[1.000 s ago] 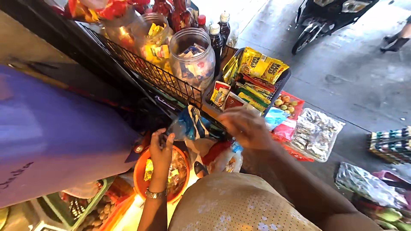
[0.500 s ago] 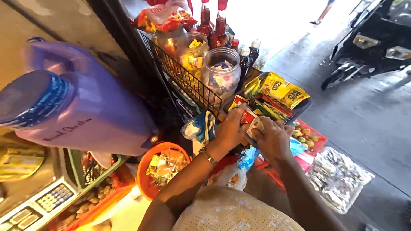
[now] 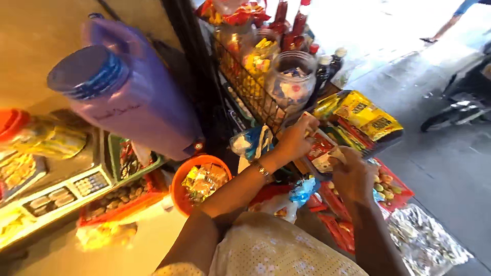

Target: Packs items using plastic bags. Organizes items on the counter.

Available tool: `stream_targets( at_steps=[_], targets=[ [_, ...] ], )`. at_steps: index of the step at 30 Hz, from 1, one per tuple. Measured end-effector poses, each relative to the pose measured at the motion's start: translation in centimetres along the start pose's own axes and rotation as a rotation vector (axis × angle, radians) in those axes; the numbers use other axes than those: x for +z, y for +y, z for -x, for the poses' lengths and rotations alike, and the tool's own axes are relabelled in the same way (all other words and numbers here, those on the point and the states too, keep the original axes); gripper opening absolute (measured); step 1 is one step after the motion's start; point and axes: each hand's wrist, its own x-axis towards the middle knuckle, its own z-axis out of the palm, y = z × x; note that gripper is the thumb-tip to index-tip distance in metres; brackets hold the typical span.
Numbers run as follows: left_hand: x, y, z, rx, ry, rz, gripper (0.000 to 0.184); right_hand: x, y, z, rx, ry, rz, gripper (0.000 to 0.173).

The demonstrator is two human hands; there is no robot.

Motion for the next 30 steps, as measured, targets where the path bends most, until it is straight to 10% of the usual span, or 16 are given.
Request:
stream_targets(
  at_steps=[11,18,24,30],
  targets=[
    [0.8,-2.2,-0.3,0.056,0.052,-0.257,0.027,0.0,-1.8,-0.7,-0.023,-0.108,0.232,0.037],
    [-0.8,-3.6,6.0,-0.055,0.278,0.297,0.024,-2.4,-1.8,0.3,-0.353,0.069,-0.129,0.041],
    [-0.9,-6.8,15.9,-0.571,0.383,1.119,0.04,4.6,-6.8,4.5,-0.374,-0.681,-0.358,0.052],
    [3.2,-11.2,25.4,-0.694,0.664,1.156,0.041,15.4,-6.1,11.4,-0.26,-1.046,-0.542,0.032]
  ],
)
